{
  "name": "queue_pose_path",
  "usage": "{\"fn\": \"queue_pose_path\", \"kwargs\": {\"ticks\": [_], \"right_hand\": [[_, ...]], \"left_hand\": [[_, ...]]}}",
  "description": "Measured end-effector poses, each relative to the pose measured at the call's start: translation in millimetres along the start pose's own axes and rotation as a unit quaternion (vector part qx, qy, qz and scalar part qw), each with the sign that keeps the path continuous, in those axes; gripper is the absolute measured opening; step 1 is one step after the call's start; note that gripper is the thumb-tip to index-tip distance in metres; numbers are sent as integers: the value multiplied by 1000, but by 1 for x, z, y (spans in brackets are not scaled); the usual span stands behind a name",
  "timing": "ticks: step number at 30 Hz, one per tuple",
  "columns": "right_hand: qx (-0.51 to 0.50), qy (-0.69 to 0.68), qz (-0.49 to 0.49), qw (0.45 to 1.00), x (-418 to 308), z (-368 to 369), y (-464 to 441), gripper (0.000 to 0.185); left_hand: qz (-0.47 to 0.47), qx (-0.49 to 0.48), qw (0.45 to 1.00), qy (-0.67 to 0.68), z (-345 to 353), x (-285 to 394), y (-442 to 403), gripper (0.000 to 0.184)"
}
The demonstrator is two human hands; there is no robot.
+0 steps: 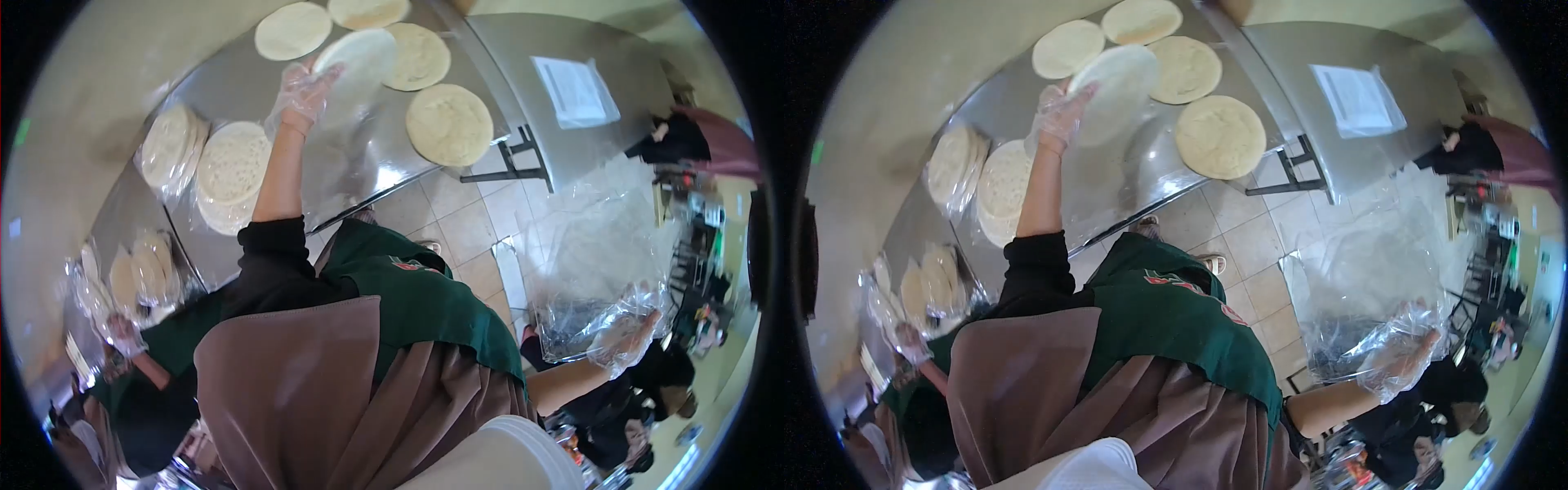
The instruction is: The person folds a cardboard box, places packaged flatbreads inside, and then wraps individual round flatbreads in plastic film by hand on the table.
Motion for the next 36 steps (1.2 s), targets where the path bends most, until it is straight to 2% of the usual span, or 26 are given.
{"fn": "queue_pose_path", "kwargs": {"ticks": [1, 2, 4, 5, 6, 8, 9, 10, 12, 14, 19, 21, 22, 24, 25, 26, 27, 29, 31, 33, 35, 36], "right_hand": [[-15, 0, -15, 1000, -7, 7, 21, 52], [-21, 13, -10, 1000, -6, 15, 22, 52], [-22, 28, -6, 999, 0, 34, 13, 52], [-45, 31, 8, 998, 3, 48, 10, 52], [-68, 34, 22, 997, 7, 63, 8, 52], [-83, 64, 1, 995, 12, 87, 8, 51], [-94, 61, 6, 994, 14, 97, 9, 50], [-104, 57, 10, 993, 16, 104, 8, 50], [-131, 57, 14, 990, 17, 105, 2, 50], [-157, 59, 20, 986, 20, 113, 1, 50], [-69, 116, -5, 991, 22, 136, 7, 47], [-68, 102, 5, 992, 28, 139, 3, 47], [-54, 84, 4, 995, 20, 127, 8, 47], [-48, 100, -1, 994, 9, 117, 14, 48], [-68, 97, -8, 993, 7, 119, 16, 48], [-86, 92, -16, 992, 5, 122, 19, 48], [-71, 87, -4, 994, 4, 119, 20, 47], [-60, 84, -17, 995, 2, 122, 21, 46], [-47, 78, -33, 995, 1, 129, 25, 46], [-93, 105, -89, 986, -3, 145, 34, 50], [-88, 142, -86, 982, -6, 148, 35, 51], [-80, 178, -84, 977, -7, 149, 33, 53]], "left_hand": [[6, 78, 992, 98, -22, -14, 11, 36], [-6, 79, 992, 94, -28, -17, 19, 36], [119, 75, 983, -117, -31, 2, 22, 31], [101, -42, 973, -204, -2, -33, 12, 46], [94, -43, 974, -203, 12, -49, 22, 46], [74, -113, 875, -465, 43, -69, 40, 64], [-29, -207, 877, -433, 54, -90, 46, 72], [-33, -208, 877, -431, 63, -105, 52, 72], [22, -139, 911, -387, 74, -120, 62, 54], [14, -147, 911, -384, 81, -125, 58, 54], [23, -157, 904, -398, 96, -165, 40, 53], [105, -97, 896, -421, 80, -156, 41, 60], [96, -89, 895, -425, 63, -151, 49, 60], [34, -38, 914, -403, 20, -136, 67, 59], [-7, 21, 922, -386, -10, -139, 80, 64], [-80, 28, 923, -376, -38, -151, 91, 66], [-151, 35, 919, -363, -64, -165, 105, 69], [-225, 96, 873, -422, -103, -192, 143, 68], [-242, 122, 857, -438, -129, -213, 164, 73], [-259, 146, 840, -453, -149, -209, 174, 77], [-328, 159, 874, -322, -168, -209, 184, 81], [-332, 161, 872, -322, -177, -199, 182, 81]]}}
Point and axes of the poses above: each hand's wrist, its own y-axis away from the middle knuckle, its own z-axis out of the palm, x = y × z, the point moved 6 cm from there along -y, towards the middle knuckle, and after that the axes turned 7 degrees about z, right-handed, at the moved point
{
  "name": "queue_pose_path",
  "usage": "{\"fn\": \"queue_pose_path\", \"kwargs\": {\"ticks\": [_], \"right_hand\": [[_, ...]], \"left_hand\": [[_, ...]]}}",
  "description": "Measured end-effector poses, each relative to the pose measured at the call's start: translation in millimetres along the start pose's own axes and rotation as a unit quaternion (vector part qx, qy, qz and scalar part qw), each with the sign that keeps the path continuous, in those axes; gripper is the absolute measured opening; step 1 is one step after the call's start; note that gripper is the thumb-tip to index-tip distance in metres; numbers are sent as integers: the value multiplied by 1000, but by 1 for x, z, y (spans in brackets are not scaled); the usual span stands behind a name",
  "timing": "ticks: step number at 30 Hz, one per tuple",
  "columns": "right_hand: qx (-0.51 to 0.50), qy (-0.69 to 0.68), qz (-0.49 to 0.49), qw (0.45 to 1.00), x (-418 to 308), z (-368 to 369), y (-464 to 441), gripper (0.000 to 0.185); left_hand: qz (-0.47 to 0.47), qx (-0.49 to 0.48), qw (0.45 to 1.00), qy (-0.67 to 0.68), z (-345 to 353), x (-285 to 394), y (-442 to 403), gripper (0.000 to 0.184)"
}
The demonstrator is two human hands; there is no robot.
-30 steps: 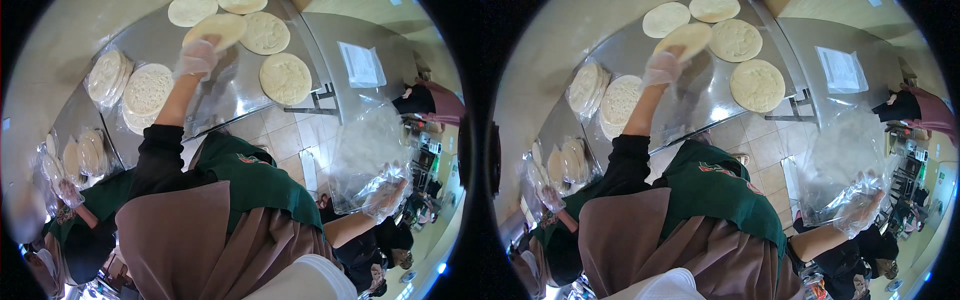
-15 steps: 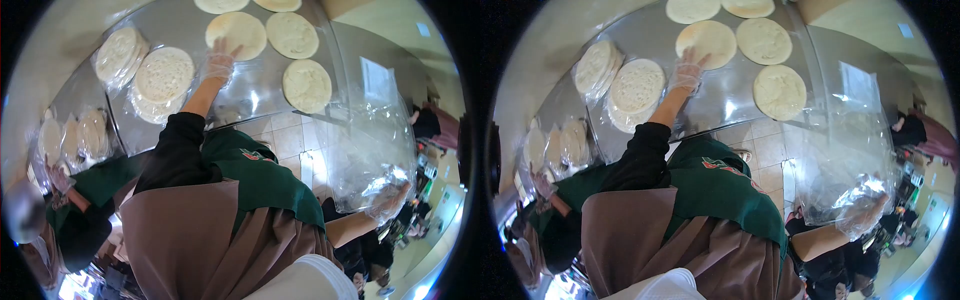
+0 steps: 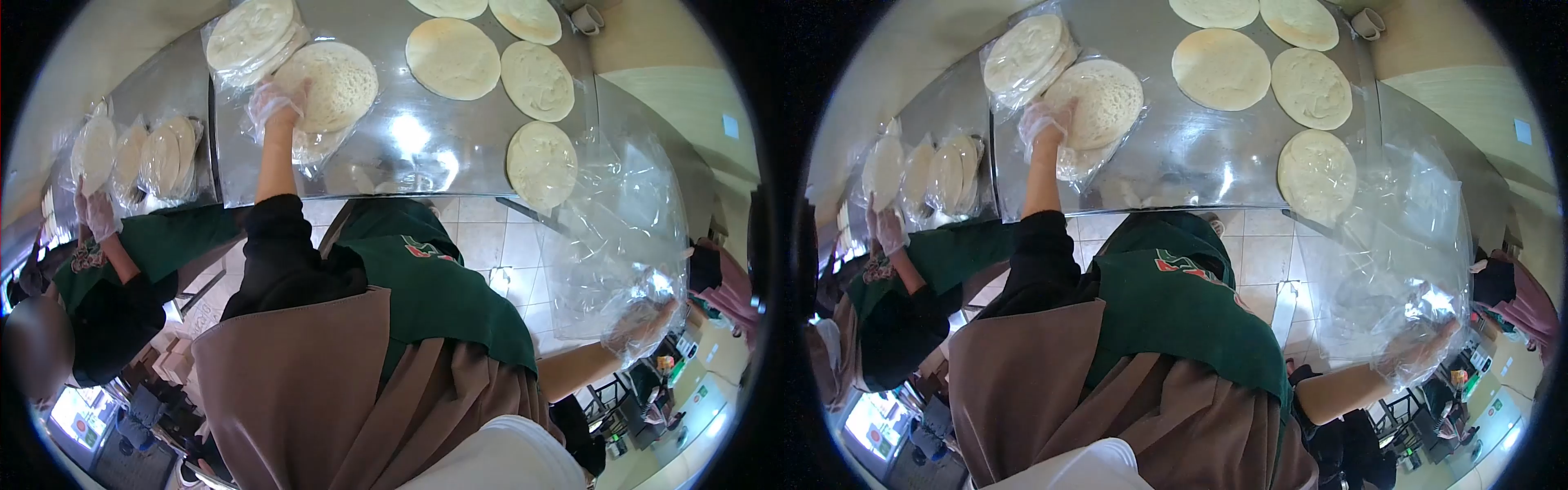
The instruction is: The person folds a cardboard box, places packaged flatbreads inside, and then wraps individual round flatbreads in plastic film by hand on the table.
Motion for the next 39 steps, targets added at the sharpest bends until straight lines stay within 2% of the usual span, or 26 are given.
{"fn": "queue_pose_path", "kwargs": {"ticks": [2, 6, 8, 9, 10, 11, 12, 14, 15, 17, 18, 20, 21, 22, 24, 26, 27, 28, 30, 32, 33, 34, 36, 37, 38, 39], "right_hand": [[-17, -10, -4, 1000, 1, 4, -1, 54], [-50, -28, -16, 998, -5, 22, 3, 58], [-52, -25, -15, 998, -6, 28, -1, 59], [-89, -31, 6, 995, -3, 32, -4, 59], [-125, -38, 28, 991, 1, 35, -9, 59], [-253, -42, -55, 965, -8, 50, 0, 57], [-252, -41, -53, 965, -8, 53, 0, 57], [-225, -19, 41, 973, 3, 65, -3, 55], [-233, -11, 33, 972, 4, 69, -4, 54], [-220, 12, 20, 975, 7, 77, -6, 53], [-208, 34, 7, 978, 8, 80, -6, 52], [-172, 34, -17, 984, 14, 86, -15, 46], [-181, 32, -36, 982, 24, 91, -20, 43], [-190, 30, -56, 980, 35, 94, -29, 40], [-209, 224, -282, 909, 54, 110, -47, 47], [-252, 105, -82, 959, 39, 138, -17, 45], [-241, 102, -85, 962, 26, 142, 0, 45], [-312, 53, -13, 949, 21, 151, 17, 44], [-440, -49, 122, 888, 16, 166, 46, 42], [-379, 49, 60, 922, 24, 166, 43, 45], [-368, 48, 57, 927, 35, 164, 37, 45], [-405, 35, 27, 913, 44, 166, 35, 47], [-437, 21, -5, 899, 38, 162, 43, 50], [-461, -85, 133, 873, 34, 156, 52, 53], [-472, -189, 268, 818, 29, 151, 65, 56], [-456, -213, 313, 805, 25, 144, 68, 58]], "left_hand": [[7, -108, 992, -60, -9, 3, -4, 88], [28, -153, 988, -19, -8, -10, 1, 85], [114, -242, 948, 172, 16, -6, 11, 82], [111, -240, 949, 171, 28, -12, 14, 82], [63, -206, 949, 230, 41, -20, 15, 79], [15, -172, 942, 287, 35, -21, 20, 79], [16, -173, 942, 285, 32, -19, 25, 79], [-26, -211, 806, 552, 26, 1, 46, 82], [-24, -212, 806, 552, 27, 5, 54, 82], [-74, -166, 756, 629, 29, 9, 65, 75], [-70, -165, 756, 630, 19, 14, 77, 75], [-48, -130, 664, 734, -9, 24, 104, 72], [-73, -106, 600, 790, -14, 24, 118, 67], [-68, -106, 597, 792, -21, 29, 131, 67], [20, -143, 462, 875, -49, 54, 157, 65], [11, -155, 455, 877, -55, 65, 182, 63], [2, -188, 415, 890, -59, 75, 196, 63], [-9, -224, 374, 900, -62, 88, 209, 63], [-1, -244, 349, 905, -77, 120, 235, 63], [2, -262, 323, 909, -83, 141, 256, 63], [-7, -265, 347, 900, -82, 148, 264, 64], [-16, -265, 372, 889, -80, 154, 271, 65], [-12, -270, 388, 881, -79, 163, 281, 65], [-12, -267, 406, 874, -78, 167, 285, 65], [-9, -273, 404, 873, -75, 169, 289, 65], [-7, -275, 405, 872, -72, 170, 293, 65]]}}
Point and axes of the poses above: each hand's wrist, its own y-axis away from the middle knuckle, its own z-axis out of the palm, x = y × z, the point moved 6 cm from there along -y, towards the middle knuckle, and after that the axes turned 7 degrees about z, right-handed, at the moved point
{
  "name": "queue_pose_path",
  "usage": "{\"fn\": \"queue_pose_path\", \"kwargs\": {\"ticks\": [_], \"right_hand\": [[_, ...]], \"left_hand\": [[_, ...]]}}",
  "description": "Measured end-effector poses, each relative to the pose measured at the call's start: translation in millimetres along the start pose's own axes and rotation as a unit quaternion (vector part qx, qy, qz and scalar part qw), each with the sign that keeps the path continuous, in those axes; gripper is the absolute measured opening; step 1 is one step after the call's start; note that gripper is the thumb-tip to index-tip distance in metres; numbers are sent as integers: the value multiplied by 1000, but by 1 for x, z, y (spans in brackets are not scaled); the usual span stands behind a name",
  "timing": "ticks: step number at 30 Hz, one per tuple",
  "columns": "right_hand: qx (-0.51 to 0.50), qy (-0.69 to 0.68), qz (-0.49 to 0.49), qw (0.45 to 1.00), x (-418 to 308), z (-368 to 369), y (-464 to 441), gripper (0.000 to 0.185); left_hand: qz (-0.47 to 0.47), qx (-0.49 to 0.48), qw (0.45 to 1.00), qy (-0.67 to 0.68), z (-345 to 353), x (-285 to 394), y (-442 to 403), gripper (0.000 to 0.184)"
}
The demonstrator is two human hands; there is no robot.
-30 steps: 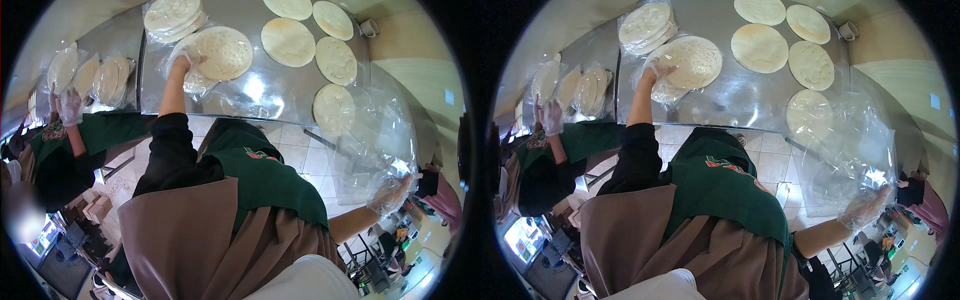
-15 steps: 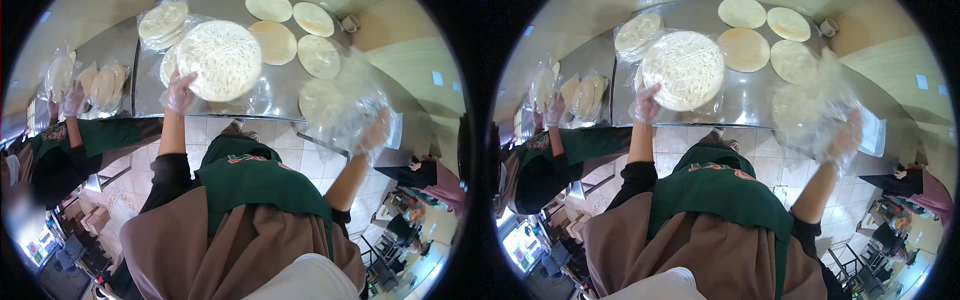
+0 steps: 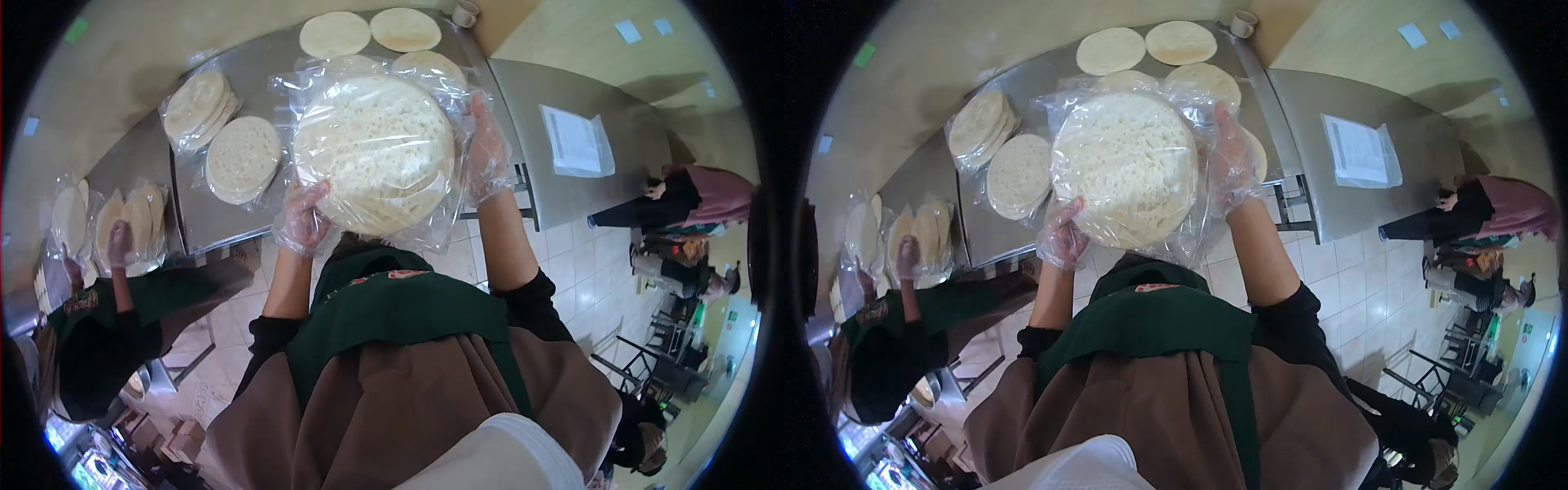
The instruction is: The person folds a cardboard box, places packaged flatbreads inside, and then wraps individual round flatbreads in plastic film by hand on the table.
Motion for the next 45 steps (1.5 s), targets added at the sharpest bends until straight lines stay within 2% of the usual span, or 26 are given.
{"fn": "queue_pose_path", "kwargs": {"ticks": [3, 7, 9, 10, 11, 12, 13, 14, 15, 16, 18, 19, 20, 21, 22, 23, 25, 27, 29, 31, 32, 38, 41, 43, 44, 45], "right_hand": [[-45, -54, -3, 998, 0, -14, 6, 62], [-32, -33, -17, 999, 6, -52, 8, 60], [19, 208, -75, 975, -9, -54, 29, 53], [27, 203, -82, 975, -15, -59, 37, 53], [63, 330, -102, 936, -23, -62, 45, 53], [108, 451, -122, 877, -34, -66, 56, 53], [101, 527, -293, 791, -32, -75, 62, 49], [101, 593, -448, 661, -24, -82, 72, 46], [84, 594, -428, 676, -28, -75, 86, 44], [68, 593, -405, 693, -27, -61, 99, 43], [73, 517, -299, 799, -30, -47, 112, 43], [106, 520, -312, 788, -35, -38, 128, 43], [110, 484, -292, 817, -32, -29, 139, 38], [107, 446, -270, 847, -28, -23, 148, 33], [122, 447, -278, 841, -26, -18, 160, 33], [121, 407, -283, 860, -22, -12, 170, 33], [132, 362, -282, 879, -24, -2, 152, 33], [149, 291, -252, 911, -22, 8, 158, 35], [172, 282, -265, 906, -15, 10, 160, 36], [191, 276, -276, 901, -10, 13, 161, 38], [191, 242, -276, 910, -6, 15, 162, 37], [251, 251, -258, 899, 10, 7, 153, 44], [285, 249, -245, 892, 16, 1, 151, 48], [310, 233, -235, 891, 18, -3, 150, 50], [298, 198, -219, 908, 19, -6, 148, 49], [284, 162, -202, 923, 20, -8, 146, 48]], "left_hand": [[-14, -11, 1000, -8, 7, -16, 4, 63], [-50, -16, 997, -55, 5, -38, 11, 58], [-67, -22, 990, -125, 6, -48, 12, 58], [-76, -28, 979, -189, 7, -55, 10, 57], [-82, -44, 978, -188, -10, -51, 4, 57], [-34, -158, 888, -430, -33, -39, -6, 61], [35, -268, 729, -629, -32, -41, -17, 65], [70, -248, 859, -443, 21, -21, -19, 70], [76, -218, 945, -230, 75, 6, -11, 74], [97, -254, 926, -262, 94, 17, -12, 78], [134, -318, 891, -295, 111, 41, -24, 75], [146, -344, 877, -301, 117, 50, -30, 68], [143, -368, 874, -284, 118, 57, -37, 68], [134, -391, 849, -329, 117, 60, -43, 57], [129, -408, 822, -375, 118, 61, -45, 46], [128, -418, 821, -368, 126, 67, -37, 46], [165, -408, 821, -363, 137, 70, -59, 24], [182, -410, 813, -372, 134, 73, -69, 22], [201, -408, 805, -380, 131, 72, -76, 20], [291, -416, 811, -290, 133, 76, -77, 13], [290, -420, 811, -284, 136, 78, -77, 13], [334, -480, 783, -215, 155, 80, -74, 27], [316, -495, 787, -190, 152, 78, -83, 22], [245, -501, 828, -61, 148, 83, -96, 24], [245, -501, 828, -61, 140, 76, -111, 24], [117, -506, 854, 36, 127, 56, -134, 28]]}}
Point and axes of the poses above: each hand's wrist, its own y-axis away from the middle knuckle, its own z-axis out of the palm, x = y × z, the point moved 6 cm from there along -y, towards the middle knuckle, and after that the axes turned 7 degrees about z, right-handed, at the moved point
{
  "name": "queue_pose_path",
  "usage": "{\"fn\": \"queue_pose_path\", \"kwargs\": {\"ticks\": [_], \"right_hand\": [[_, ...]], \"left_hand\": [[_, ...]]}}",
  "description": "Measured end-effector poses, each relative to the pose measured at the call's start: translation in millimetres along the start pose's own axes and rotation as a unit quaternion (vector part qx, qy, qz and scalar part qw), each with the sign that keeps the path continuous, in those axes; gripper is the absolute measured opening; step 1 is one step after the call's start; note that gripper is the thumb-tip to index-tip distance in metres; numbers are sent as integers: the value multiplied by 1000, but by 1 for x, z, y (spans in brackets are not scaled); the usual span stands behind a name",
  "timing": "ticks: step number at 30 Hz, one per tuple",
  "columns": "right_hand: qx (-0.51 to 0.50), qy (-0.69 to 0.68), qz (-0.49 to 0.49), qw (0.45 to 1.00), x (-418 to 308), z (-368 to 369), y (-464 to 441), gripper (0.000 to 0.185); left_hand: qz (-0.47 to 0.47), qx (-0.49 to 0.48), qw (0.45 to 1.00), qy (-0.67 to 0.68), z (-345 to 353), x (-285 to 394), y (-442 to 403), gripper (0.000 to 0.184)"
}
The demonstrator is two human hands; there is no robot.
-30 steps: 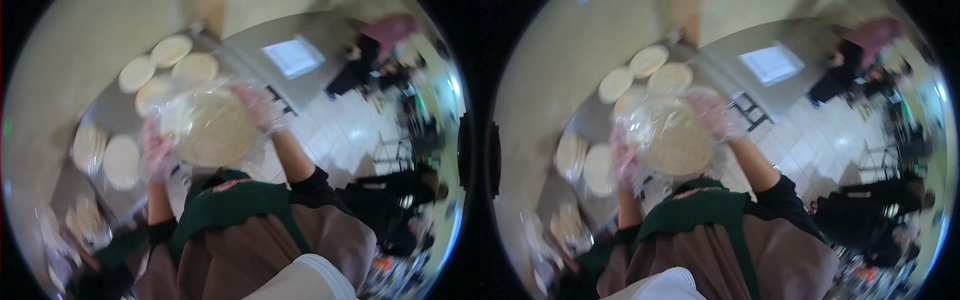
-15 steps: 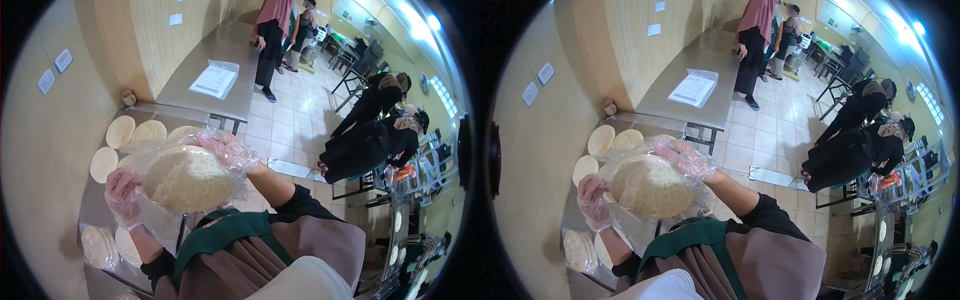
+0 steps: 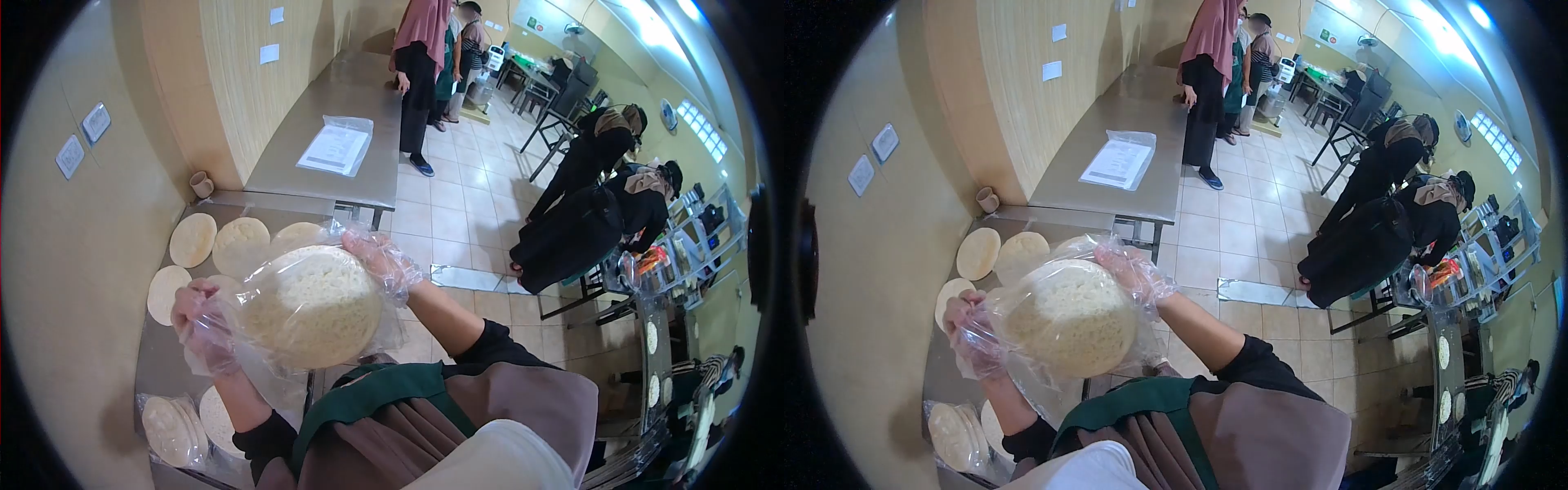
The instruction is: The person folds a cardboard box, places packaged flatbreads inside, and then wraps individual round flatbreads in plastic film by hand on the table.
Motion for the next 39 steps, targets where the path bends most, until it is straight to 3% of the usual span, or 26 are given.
{"fn": "queue_pose_path", "kwargs": {"ticks": [1, 2, 4, 6, 8, 10, 11, 13, 14, 15, 16, 20, 21, 22, 26, 29, 31, 32, 34, 35, 37, 38, 39], "right_hand": [[-1, 0, 2, 1000, -2, 2, 1, 48], [-6, -14, -24, 1000, -11, 7, 4, 48], [-11, -31, -51, 998, -24, 11, 9, 48], [13, 39, -80, 996, -34, 8, 8, 48], [8, 3, -65, 998, -25, 9, 2, 46], [3, -34, -47, 998, -22, 11, 3, 44], [14, -6, -55, 998, -30, 14, 9, 43], [27, 20, -61, 998, -28, 15, 11, 41], [29, 52, -116, 992, -26, 15, 8, 40], [30, 85, -170, 981, -25, 15, 6, 39], [31, 82, -168, 982, -20, 12, 4, 39], [55, 121, -218, 967, -27, 0, 7, 39], [58, 120, -231, 964, -31, -4, 9, 40], [60, 119, -229, 964, -29, -10, 7, 40], [54, 35, -146, 987, -25, -34, -1, 41], [44, 10, -109, 993, -25, -49, 1, 43], [41, -1, -94, 995, -26, -53, 5, 44], [39, -21, -98, 994, -31, -53, 9, 45], [38, -39, -102, 993, -36, -54, 15, 47], [40, -19, -102, 994, -37, -56, 17, 47], [44, 2, -103, 994, -40, -57, 20, 48], [44, 6, -109, 993, -42, -58, 22, 48], [42, 10, -115, 992, -43, -58, 24, 48]], "left_hand": [[-64, 26, 987, 147, -11, -15, 6, 32], [-66, 28, 987, 146, -5, -14, 6, 32], [-159, 197, 967, 20, -3, -22, 11, 36], [-143, 190, 971, -38, -2, -25, 25, 39], [-128, 185, 969, -99, 2, -38, 44, 43], [-163, 201, 896, -360, 8, -51, 69, 53], [-166, 201, 895, -362, 17, -57, 74, 53], [-276, 161, 822, -471, 29, -78, 78, 45], [-279, 159, 821, -472, 33, -82, 75, 45], [-268, 176, 853, -412, 37, -85, 71, 41], [-256, 192, 880, -350, 40, -88, 70, 36], [-290, 176, 875, -345, 22, -105, 76, 23], [-308, 237, 882, -265, 23, -108, 76, 18], [-324, 296, 880, -183, 23, -112, 79, 14], [-397, 297, 861, -115, -6, -122, 83, 16], [-386, 223, 879, -169, -14, -117, 68, 18], [-200, 93, 883, -415, -16, -105, 45, 20], [-201, 92, 883, -413, -7, -105, 42, 20], [-58, 76, 781, -617, 25, -82, 31, 20], [-57, 76, 783, -615, 28, -80, 33, 20], [-39, -65, 731, -679, 44, -81, 39, 19], [-38, -65, 732, -678, 41, -85, 45, 19], [-167, -61, 765, -619, 26, -105, 59, 19]]}}
Point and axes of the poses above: each hand's wrist, its own y-axis away from the middle knuckle, its own z-axis out of the palm, x = y × z, the point moved 6 cm from there along -y, towards the middle knuckle, and after that the axes turned 7 degrees about z, right-handed, at the moved point
